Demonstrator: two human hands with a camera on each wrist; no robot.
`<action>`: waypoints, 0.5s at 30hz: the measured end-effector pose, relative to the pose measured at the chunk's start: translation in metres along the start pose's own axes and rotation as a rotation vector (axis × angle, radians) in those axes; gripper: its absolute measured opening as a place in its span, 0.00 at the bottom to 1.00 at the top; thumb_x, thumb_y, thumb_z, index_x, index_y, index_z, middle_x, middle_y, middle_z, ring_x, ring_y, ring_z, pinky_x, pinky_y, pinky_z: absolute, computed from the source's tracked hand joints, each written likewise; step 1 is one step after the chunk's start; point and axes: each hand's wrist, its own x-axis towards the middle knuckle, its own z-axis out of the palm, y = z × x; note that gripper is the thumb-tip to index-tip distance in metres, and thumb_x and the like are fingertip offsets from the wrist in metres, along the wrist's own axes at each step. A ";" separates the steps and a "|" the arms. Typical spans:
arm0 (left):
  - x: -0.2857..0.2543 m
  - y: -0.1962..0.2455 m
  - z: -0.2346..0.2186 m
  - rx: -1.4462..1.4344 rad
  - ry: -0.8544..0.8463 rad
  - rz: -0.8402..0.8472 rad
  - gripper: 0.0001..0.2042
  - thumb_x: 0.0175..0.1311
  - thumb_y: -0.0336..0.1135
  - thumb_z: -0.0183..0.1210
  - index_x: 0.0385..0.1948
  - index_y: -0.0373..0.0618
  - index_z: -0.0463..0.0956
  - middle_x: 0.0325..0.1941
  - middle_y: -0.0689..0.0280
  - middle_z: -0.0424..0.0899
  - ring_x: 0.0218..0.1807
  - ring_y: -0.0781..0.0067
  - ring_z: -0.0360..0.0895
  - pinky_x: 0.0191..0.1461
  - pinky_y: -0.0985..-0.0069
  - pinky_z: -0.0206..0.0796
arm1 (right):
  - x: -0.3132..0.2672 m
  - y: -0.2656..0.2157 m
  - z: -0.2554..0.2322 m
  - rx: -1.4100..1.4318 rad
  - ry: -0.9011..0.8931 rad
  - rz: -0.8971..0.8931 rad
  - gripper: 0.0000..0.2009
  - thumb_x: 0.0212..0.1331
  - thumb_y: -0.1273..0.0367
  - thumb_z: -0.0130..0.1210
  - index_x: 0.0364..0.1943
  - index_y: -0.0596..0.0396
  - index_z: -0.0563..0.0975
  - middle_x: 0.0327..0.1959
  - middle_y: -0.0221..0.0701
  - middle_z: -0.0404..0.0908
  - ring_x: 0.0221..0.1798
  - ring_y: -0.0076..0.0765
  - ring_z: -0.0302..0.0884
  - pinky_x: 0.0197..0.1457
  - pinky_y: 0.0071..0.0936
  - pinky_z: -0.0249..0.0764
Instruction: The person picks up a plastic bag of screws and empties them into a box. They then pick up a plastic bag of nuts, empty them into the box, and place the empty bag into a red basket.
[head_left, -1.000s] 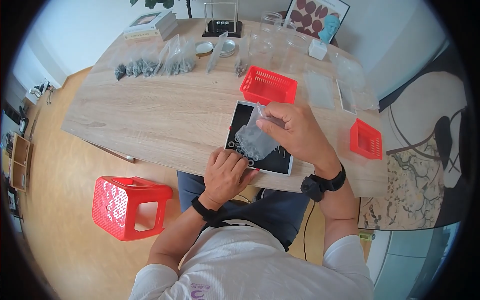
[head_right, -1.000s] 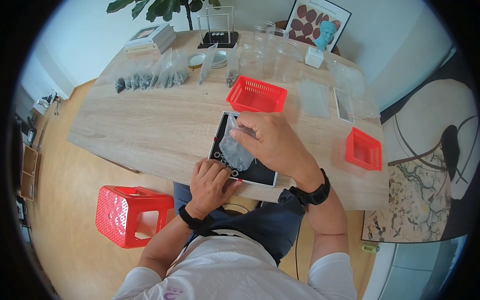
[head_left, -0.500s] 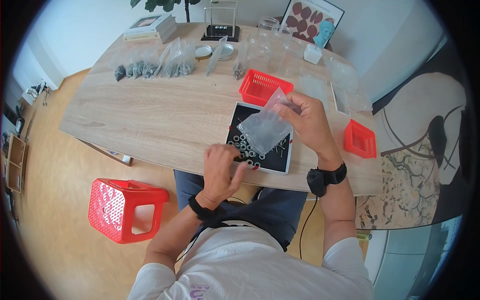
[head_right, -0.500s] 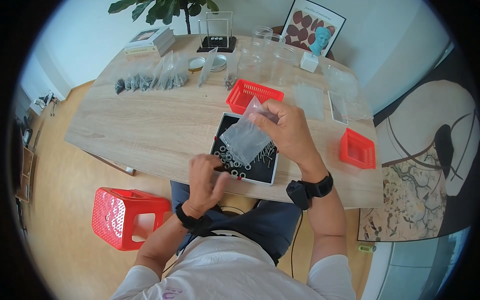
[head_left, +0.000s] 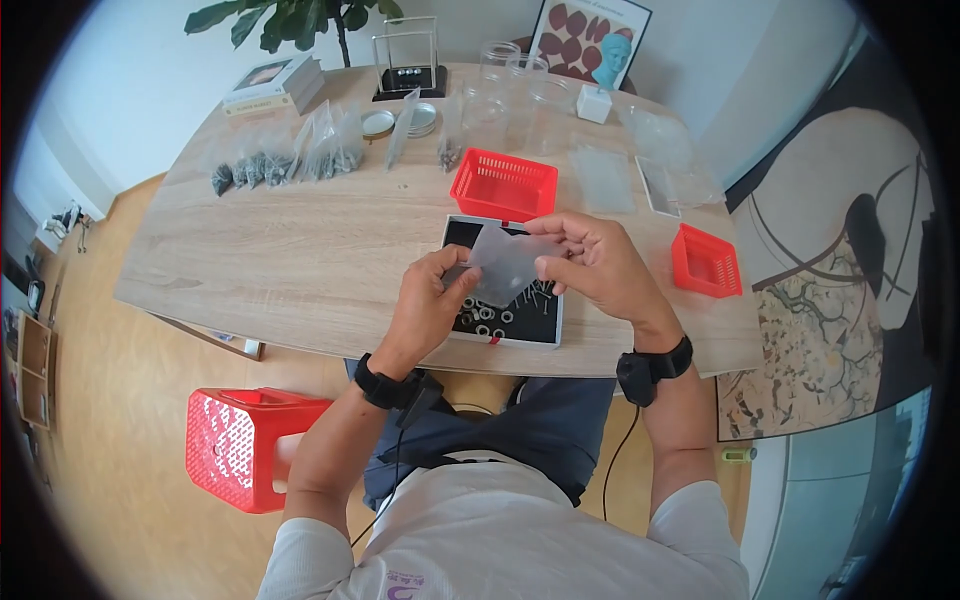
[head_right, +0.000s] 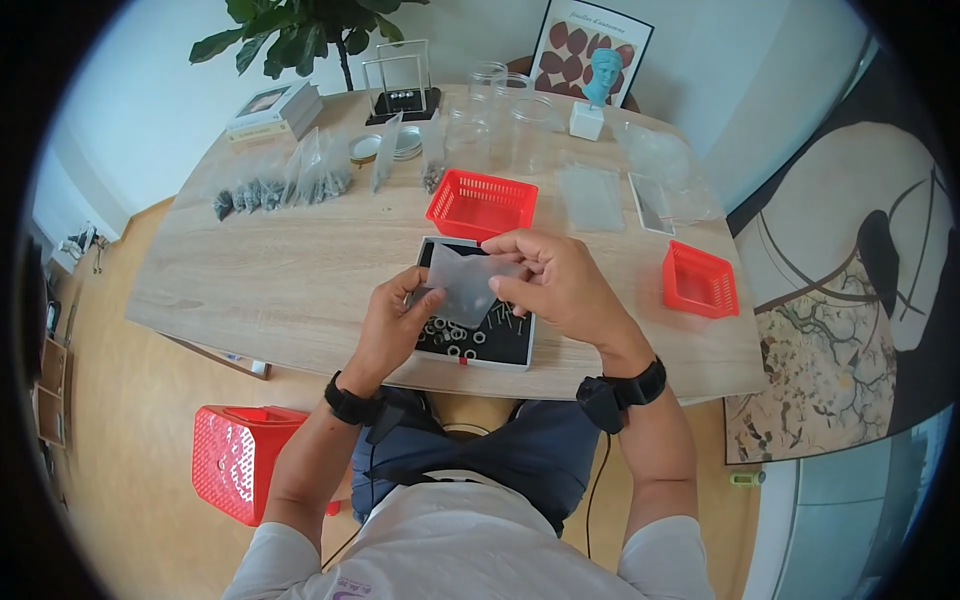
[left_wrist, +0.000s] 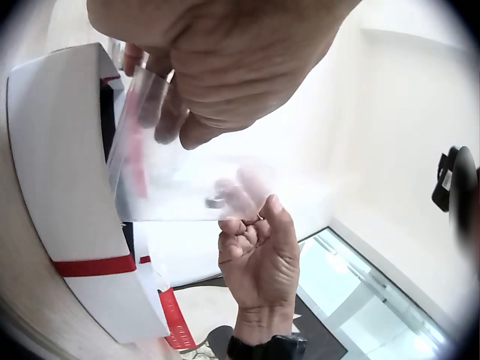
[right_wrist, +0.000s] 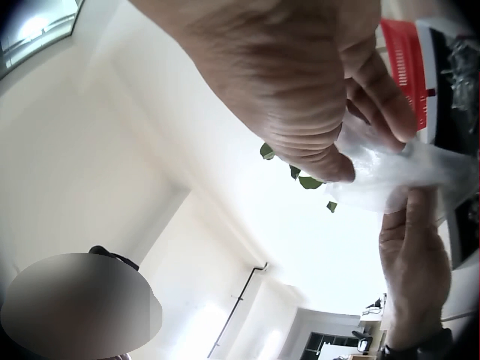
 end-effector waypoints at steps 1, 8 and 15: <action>0.000 0.001 0.001 -0.035 0.000 -0.033 0.08 0.68 0.26 0.66 0.45 0.35 0.83 0.38 0.54 0.88 0.38 0.58 0.83 0.48 0.67 0.73 | -0.001 0.003 0.000 0.033 0.023 0.001 0.15 0.69 0.72 0.64 0.56 0.66 0.82 0.40 0.34 0.89 0.35 0.18 0.83 0.39 0.20 0.83; 0.010 0.012 0.004 -0.183 -0.050 0.080 0.08 0.70 0.26 0.65 0.47 0.34 0.84 0.36 0.61 0.87 0.39 0.73 0.79 0.48 0.72 0.72 | -0.004 -0.002 0.000 -0.012 0.050 0.041 0.11 0.70 0.74 0.61 0.52 0.64 0.85 0.36 0.30 0.88 0.34 0.19 0.84 0.40 0.21 0.84; 0.017 0.017 0.000 -0.165 -0.025 0.070 0.07 0.74 0.28 0.64 0.45 0.33 0.86 0.37 0.66 0.86 0.40 0.79 0.76 0.47 0.75 0.70 | -0.003 -0.007 -0.006 -0.114 0.092 0.032 0.09 0.71 0.73 0.64 0.48 0.64 0.87 0.32 0.27 0.86 0.33 0.16 0.82 0.38 0.19 0.81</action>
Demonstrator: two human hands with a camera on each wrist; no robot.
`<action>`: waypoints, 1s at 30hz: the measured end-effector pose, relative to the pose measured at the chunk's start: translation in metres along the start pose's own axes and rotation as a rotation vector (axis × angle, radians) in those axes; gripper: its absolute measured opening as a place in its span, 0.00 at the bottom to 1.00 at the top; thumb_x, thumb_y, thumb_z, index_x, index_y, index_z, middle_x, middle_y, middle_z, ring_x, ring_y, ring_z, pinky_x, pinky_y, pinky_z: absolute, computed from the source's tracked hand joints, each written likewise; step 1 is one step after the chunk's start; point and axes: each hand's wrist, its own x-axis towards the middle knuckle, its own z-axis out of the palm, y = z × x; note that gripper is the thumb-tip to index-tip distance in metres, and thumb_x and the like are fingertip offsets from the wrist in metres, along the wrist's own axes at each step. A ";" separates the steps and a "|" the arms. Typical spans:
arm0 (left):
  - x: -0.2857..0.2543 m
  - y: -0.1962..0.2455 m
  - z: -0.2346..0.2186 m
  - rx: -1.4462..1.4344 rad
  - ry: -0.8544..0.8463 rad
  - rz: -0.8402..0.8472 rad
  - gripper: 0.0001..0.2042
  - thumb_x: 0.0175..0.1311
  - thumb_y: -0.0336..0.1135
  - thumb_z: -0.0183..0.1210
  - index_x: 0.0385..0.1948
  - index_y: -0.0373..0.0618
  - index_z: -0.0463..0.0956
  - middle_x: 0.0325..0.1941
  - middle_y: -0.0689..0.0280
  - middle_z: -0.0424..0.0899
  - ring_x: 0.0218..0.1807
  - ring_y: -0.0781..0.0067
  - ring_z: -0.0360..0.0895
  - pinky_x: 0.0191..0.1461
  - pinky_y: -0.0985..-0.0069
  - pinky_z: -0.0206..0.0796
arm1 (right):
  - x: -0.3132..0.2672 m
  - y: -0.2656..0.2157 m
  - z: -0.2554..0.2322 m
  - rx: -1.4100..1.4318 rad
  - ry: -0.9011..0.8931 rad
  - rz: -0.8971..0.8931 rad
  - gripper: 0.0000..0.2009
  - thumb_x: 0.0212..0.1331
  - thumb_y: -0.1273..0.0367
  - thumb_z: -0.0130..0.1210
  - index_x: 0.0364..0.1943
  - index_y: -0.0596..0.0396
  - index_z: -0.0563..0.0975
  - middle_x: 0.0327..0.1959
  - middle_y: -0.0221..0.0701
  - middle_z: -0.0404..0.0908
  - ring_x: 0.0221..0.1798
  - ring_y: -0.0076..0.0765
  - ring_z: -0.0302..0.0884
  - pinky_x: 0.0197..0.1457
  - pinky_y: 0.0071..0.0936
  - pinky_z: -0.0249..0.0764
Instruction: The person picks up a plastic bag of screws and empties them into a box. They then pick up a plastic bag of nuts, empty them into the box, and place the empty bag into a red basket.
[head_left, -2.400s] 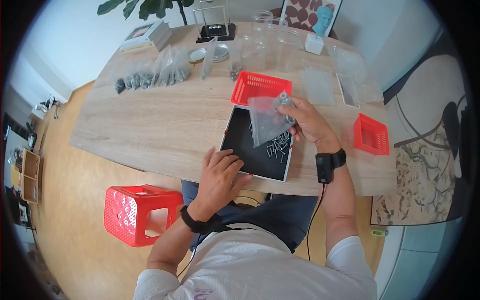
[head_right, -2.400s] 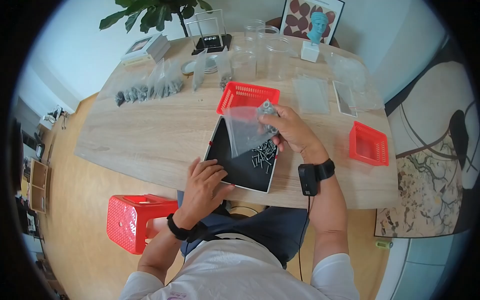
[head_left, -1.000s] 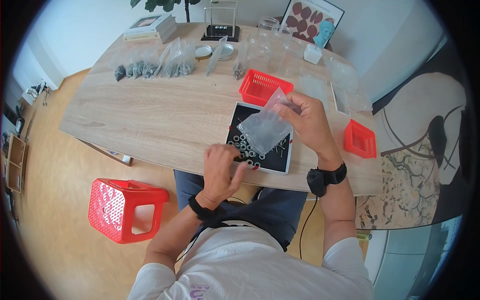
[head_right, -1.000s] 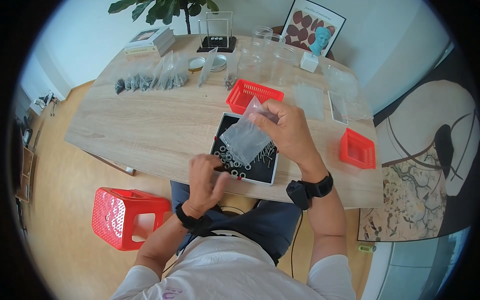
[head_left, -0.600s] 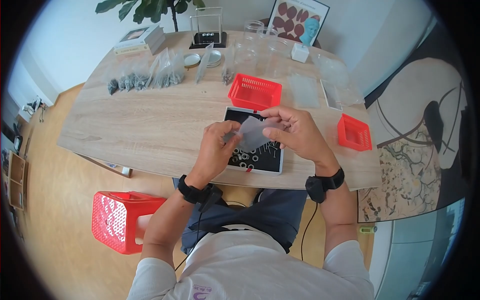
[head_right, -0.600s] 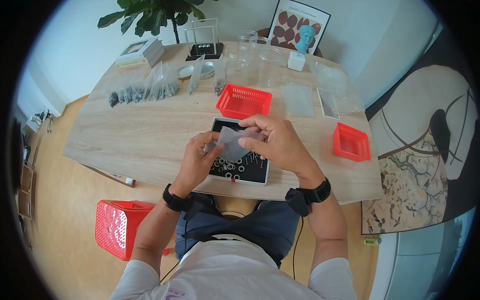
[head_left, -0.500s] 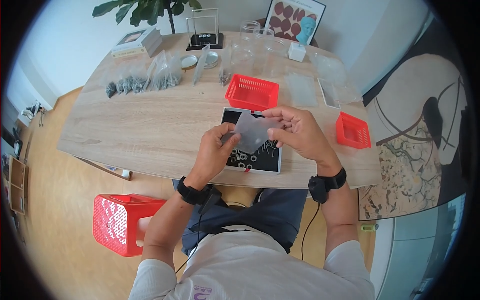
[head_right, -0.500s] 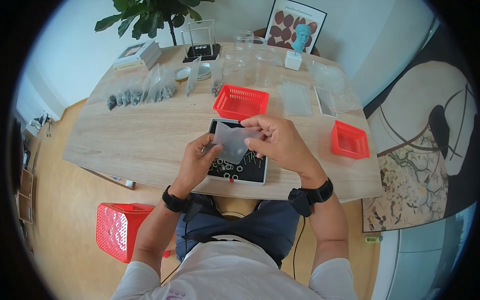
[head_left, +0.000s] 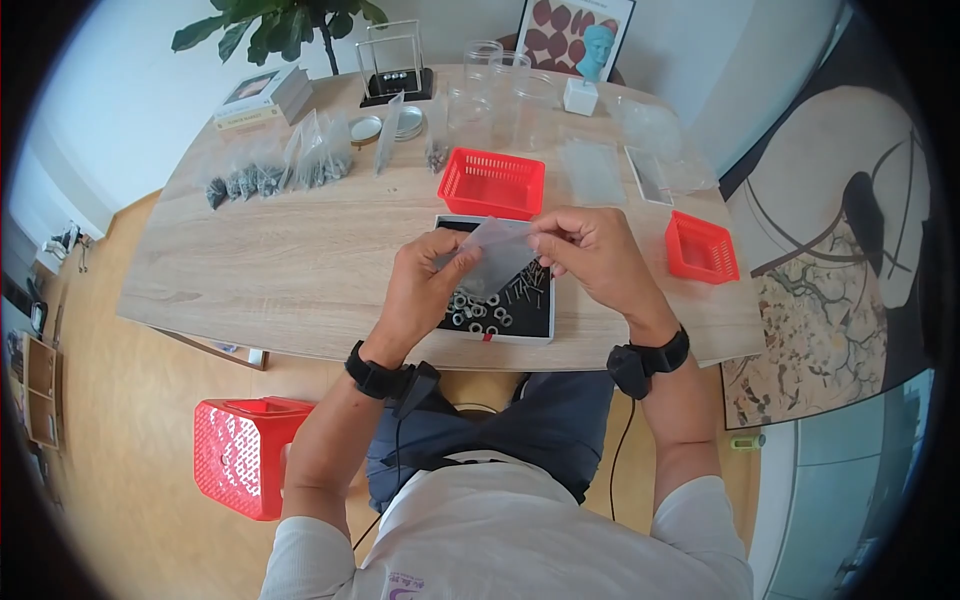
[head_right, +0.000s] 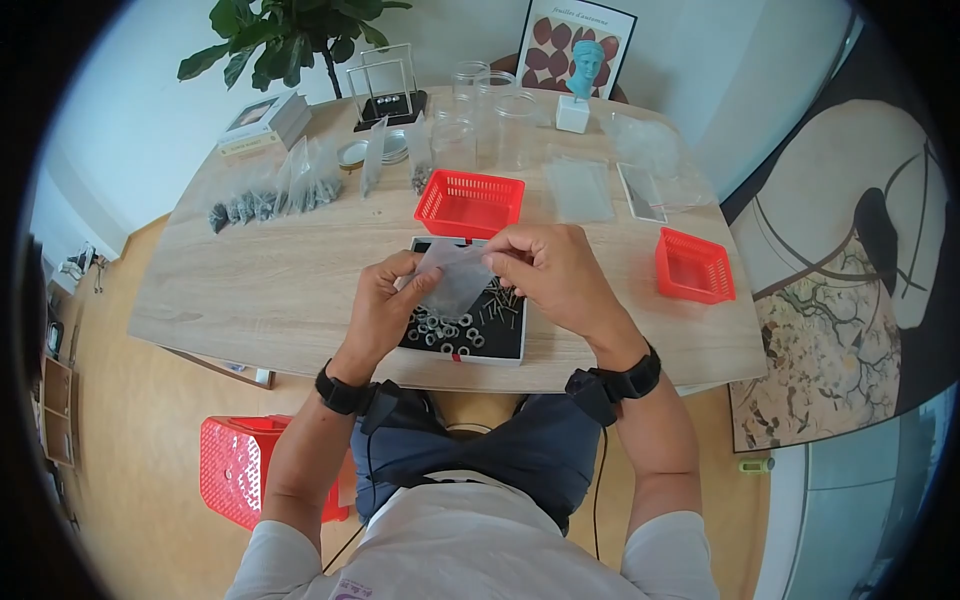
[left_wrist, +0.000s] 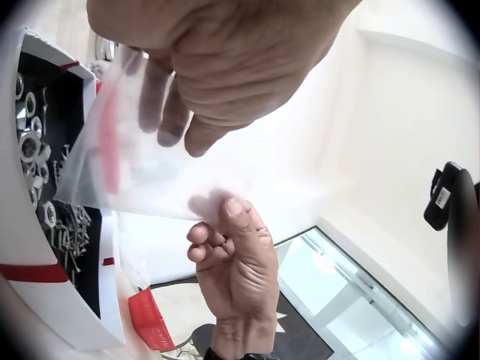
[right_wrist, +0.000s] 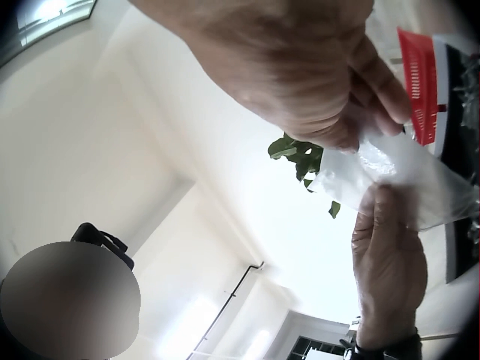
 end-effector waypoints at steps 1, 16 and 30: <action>-0.001 -0.001 -0.001 0.000 -0.003 -0.020 0.07 0.74 0.28 0.64 0.44 0.33 0.86 0.36 0.67 0.86 0.40 0.79 0.76 0.47 0.75 0.70 | -0.001 -0.001 0.000 -0.026 0.024 -0.025 0.08 0.71 0.73 0.64 0.46 0.64 0.87 0.31 0.26 0.85 0.32 0.16 0.81 0.37 0.19 0.80; -0.010 -0.006 -0.007 -0.054 -0.017 -0.053 0.08 0.76 0.33 0.65 0.40 0.36 0.86 0.36 0.75 0.84 0.41 0.88 0.74 0.47 0.80 0.68 | -0.001 -0.007 0.012 -0.150 0.110 -0.197 0.07 0.66 0.71 0.66 0.39 0.62 0.88 0.28 0.37 0.86 0.29 0.26 0.80 0.35 0.28 0.73; 0.010 0.024 0.000 -0.470 0.070 -0.187 0.07 0.76 0.28 0.64 0.50 0.40 0.82 0.39 0.74 0.85 0.40 0.86 0.77 0.45 0.81 0.70 | 0.009 0.015 0.013 0.038 0.232 -0.111 0.16 0.74 0.59 0.64 0.35 0.61 0.84 0.25 0.24 0.80 0.29 0.14 0.73 0.33 0.21 0.69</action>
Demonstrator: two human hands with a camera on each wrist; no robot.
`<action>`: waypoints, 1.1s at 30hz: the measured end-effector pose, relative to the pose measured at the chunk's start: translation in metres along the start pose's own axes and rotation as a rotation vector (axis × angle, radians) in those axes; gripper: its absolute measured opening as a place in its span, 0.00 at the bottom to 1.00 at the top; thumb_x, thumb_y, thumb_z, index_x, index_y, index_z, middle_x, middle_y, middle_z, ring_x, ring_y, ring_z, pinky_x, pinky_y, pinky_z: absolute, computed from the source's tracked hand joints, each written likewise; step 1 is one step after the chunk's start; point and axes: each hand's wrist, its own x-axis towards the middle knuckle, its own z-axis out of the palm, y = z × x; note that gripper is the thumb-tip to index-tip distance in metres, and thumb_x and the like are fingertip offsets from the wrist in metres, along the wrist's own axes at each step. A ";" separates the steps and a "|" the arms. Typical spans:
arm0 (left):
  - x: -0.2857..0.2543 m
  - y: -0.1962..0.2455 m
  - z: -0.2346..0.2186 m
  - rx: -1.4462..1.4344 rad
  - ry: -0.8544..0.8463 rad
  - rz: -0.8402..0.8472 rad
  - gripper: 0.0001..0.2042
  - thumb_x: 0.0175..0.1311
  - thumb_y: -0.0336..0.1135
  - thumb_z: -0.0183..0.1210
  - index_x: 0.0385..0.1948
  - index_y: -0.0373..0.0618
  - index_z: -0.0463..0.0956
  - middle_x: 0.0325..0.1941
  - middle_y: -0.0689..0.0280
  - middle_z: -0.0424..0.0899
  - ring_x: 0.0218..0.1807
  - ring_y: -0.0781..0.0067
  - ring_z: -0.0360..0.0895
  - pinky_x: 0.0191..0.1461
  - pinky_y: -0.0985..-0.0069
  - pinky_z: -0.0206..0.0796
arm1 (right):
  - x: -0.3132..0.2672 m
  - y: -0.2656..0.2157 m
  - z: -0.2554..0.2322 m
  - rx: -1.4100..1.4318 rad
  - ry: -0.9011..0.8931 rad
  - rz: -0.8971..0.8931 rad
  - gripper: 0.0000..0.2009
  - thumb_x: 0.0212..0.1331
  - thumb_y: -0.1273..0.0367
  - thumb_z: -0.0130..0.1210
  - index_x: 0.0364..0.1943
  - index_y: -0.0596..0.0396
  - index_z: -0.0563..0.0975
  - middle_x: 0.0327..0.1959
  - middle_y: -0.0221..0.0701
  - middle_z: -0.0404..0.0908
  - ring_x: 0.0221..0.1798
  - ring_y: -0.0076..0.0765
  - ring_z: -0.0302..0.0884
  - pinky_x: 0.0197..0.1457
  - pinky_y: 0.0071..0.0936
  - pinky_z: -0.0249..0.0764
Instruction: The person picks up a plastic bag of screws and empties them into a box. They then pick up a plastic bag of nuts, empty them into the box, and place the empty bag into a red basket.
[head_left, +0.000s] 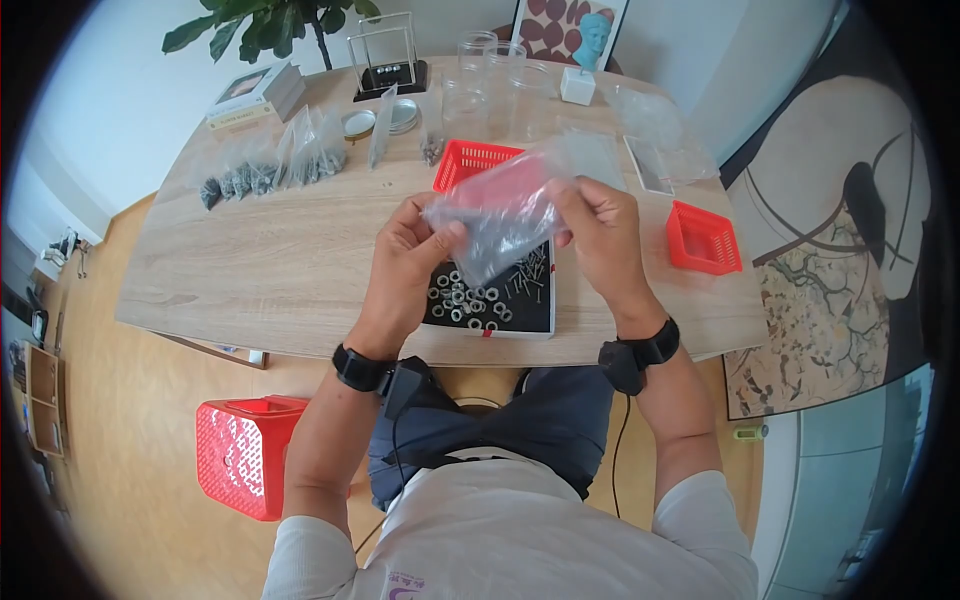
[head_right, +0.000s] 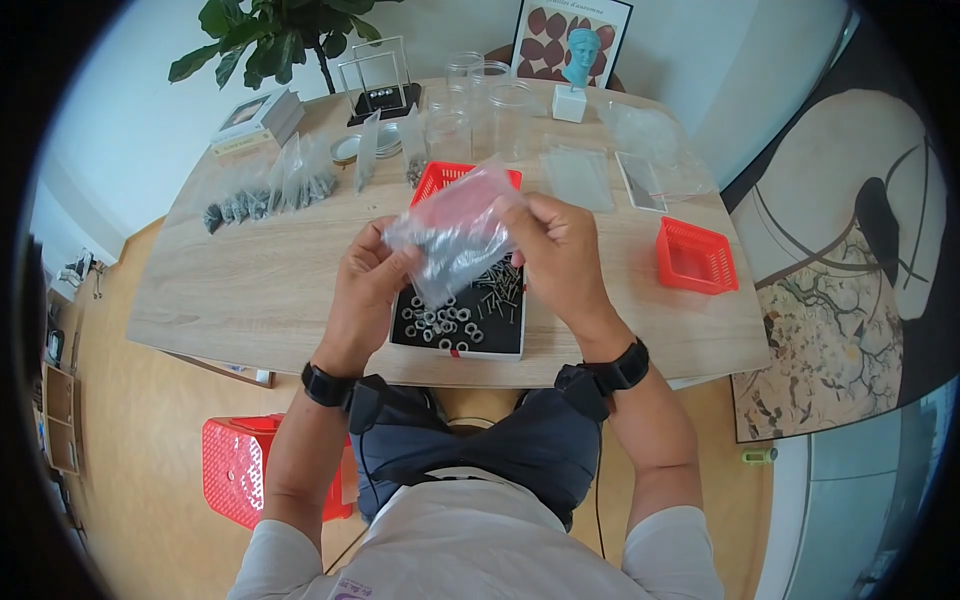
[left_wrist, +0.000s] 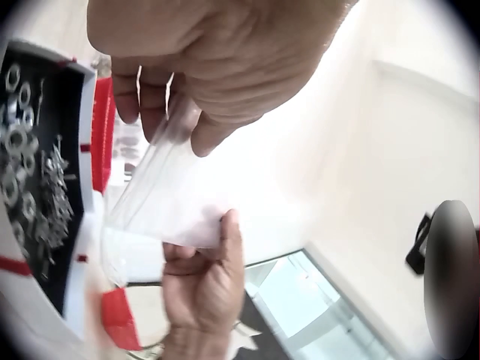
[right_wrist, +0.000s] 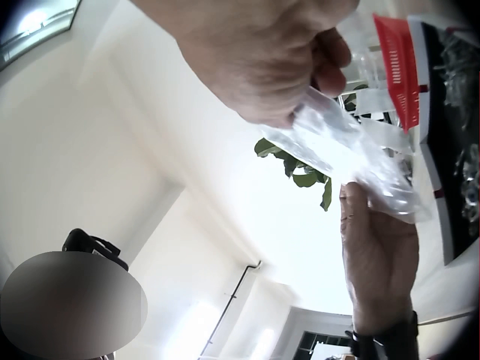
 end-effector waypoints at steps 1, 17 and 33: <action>0.000 0.006 0.007 -0.255 0.080 -0.089 0.09 0.76 0.27 0.63 0.53 0.40 0.81 0.41 0.73 0.85 0.40 0.84 0.78 0.45 0.80 0.71 | 0.001 0.000 0.006 0.123 0.125 -0.026 0.17 0.74 0.59 0.63 0.33 0.59 0.84 0.25 0.22 0.79 0.28 0.13 0.72 0.31 0.20 0.68; -0.018 -0.028 -0.038 0.323 0.094 0.048 0.12 0.76 0.27 0.58 0.57 0.39 0.75 0.35 0.69 0.82 0.33 0.83 0.74 0.40 0.82 0.68 | 0.028 0.073 -0.092 0.655 0.660 0.116 0.06 0.73 0.67 0.61 0.44 0.54 0.80 0.34 0.29 0.85 0.31 0.27 0.83 0.33 0.28 0.79; -0.042 -0.074 -0.063 0.286 0.350 0.062 0.10 0.82 0.31 0.54 0.58 0.41 0.73 0.35 0.74 0.77 0.34 0.89 0.72 0.37 0.85 0.65 | 0.073 0.238 -0.100 -0.188 0.787 0.387 0.22 0.65 0.67 0.66 0.58 0.62 0.73 0.39 0.38 0.82 0.41 0.46 0.81 0.50 0.44 0.78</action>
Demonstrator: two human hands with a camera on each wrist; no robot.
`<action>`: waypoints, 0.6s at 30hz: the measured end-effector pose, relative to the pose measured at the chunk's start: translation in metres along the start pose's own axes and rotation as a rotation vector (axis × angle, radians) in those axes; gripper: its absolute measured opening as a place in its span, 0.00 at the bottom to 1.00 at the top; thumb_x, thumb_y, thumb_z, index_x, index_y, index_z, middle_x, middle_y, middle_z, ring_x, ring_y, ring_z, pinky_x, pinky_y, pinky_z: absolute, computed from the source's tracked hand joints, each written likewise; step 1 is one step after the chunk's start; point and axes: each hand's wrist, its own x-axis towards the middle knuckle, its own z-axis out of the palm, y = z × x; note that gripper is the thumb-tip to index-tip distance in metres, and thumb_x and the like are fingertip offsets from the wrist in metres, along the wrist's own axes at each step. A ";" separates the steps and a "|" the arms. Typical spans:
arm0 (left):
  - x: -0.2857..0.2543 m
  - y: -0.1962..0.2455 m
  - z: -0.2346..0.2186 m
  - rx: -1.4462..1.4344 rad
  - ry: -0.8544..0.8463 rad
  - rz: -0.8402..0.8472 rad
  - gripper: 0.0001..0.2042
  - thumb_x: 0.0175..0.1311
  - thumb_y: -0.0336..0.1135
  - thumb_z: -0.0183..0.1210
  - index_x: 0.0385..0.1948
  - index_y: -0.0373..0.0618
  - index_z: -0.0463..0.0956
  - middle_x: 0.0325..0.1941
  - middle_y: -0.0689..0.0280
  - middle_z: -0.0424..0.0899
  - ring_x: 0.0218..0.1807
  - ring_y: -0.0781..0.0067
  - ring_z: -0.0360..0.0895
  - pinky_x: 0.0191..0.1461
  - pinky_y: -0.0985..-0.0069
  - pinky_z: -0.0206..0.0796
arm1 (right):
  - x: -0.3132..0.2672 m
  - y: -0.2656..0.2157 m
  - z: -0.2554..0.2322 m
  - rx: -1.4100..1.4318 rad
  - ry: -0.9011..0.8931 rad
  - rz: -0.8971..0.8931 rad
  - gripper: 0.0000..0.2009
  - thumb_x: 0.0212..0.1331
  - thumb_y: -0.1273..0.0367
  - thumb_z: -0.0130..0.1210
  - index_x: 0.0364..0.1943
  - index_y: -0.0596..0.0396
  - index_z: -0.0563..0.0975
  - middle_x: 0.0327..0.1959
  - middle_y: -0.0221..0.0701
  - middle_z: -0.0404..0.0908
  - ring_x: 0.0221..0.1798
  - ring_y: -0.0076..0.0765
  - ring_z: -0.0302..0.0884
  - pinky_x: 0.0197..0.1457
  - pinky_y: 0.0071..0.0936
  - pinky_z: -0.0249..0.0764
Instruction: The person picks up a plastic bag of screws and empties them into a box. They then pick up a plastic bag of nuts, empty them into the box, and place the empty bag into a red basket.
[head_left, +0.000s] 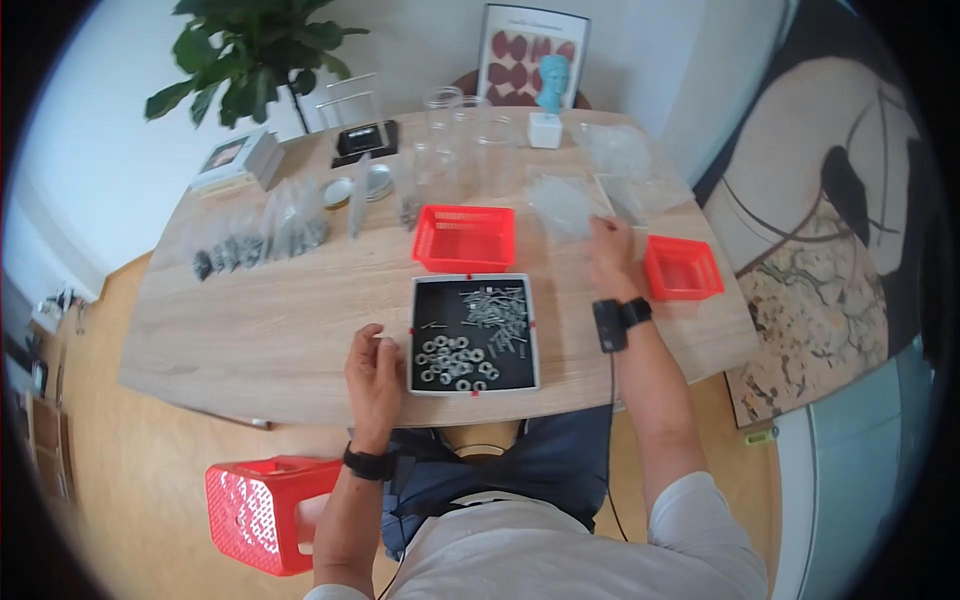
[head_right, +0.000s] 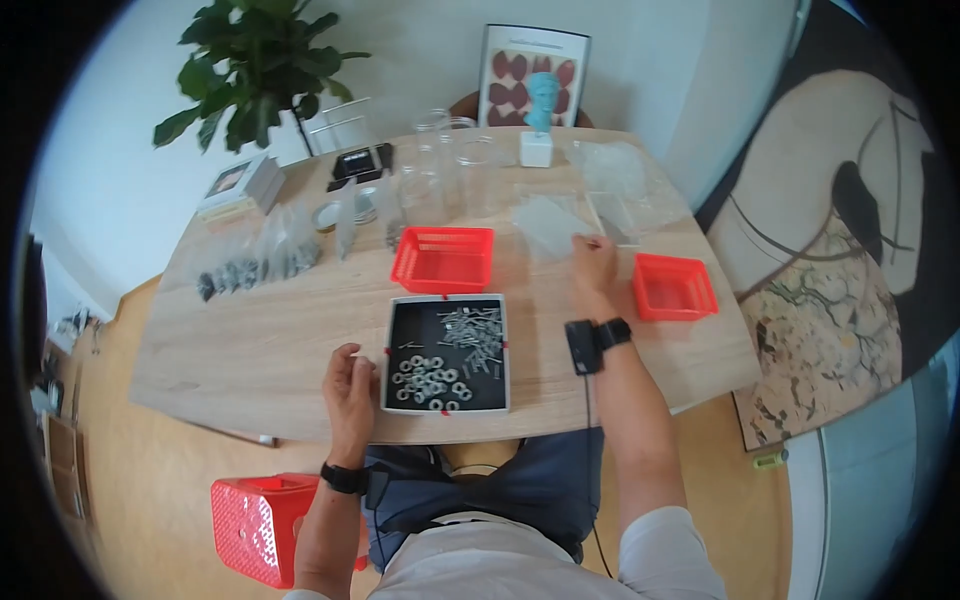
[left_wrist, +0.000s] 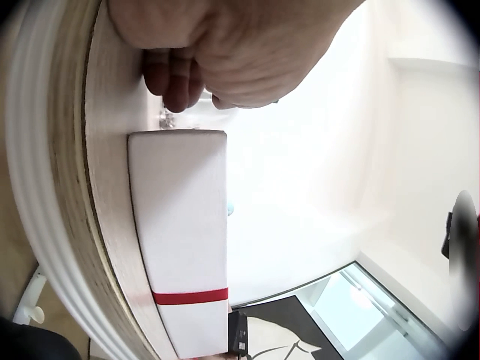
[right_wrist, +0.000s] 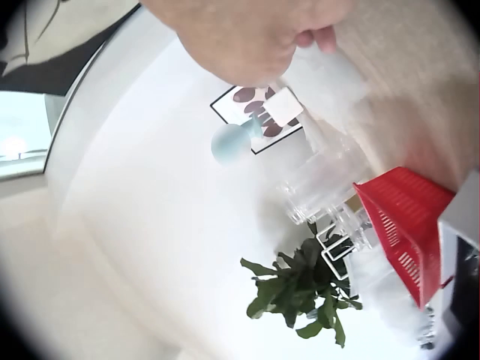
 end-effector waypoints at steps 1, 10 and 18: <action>-0.003 0.000 -0.002 0.003 -0.004 -0.006 0.10 0.82 0.30 0.54 0.58 0.41 0.73 0.35 0.74 0.77 0.34 0.89 0.71 0.37 0.85 0.65 | -0.008 -0.001 -0.001 -0.076 0.161 -0.155 0.22 0.63 0.66 0.67 0.57 0.63 0.75 0.38 0.38 0.82 0.42 0.48 0.81 0.52 0.45 0.77; 0.003 0.000 -0.003 0.122 -0.016 0.030 0.12 0.80 0.29 0.56 0.59 0.35 0.74 0.35 0.72 0.78 0.34 0.86 0.73 0.38 0.83 0.68 | -0.062 -0.054 -0.007 -0.143 -0.008 -0.372 0.11 0.68 0.65 0.61 0.38 0.61 0.85 0.31 0.39 0.88 0.35 0.41 0.86 0.45 0.38 0.79; 0.121 -0.013 -0.071 0.617 0.051 0.228 0.19 0.71 0.32 0.63 0.61 0.36 0.78 0.53 0.52 0.86 0.44 0.65 0.87 0.48 0.68 0.77 | -0.062 -0.044 -0.010 -0.064 -0.109 -0.314 0.13 0.70 0.64 0.61 0.40 0.63 0.85 0.30 0.38 0.86 0.34 0.32 0.81 0.44 0.33 0.77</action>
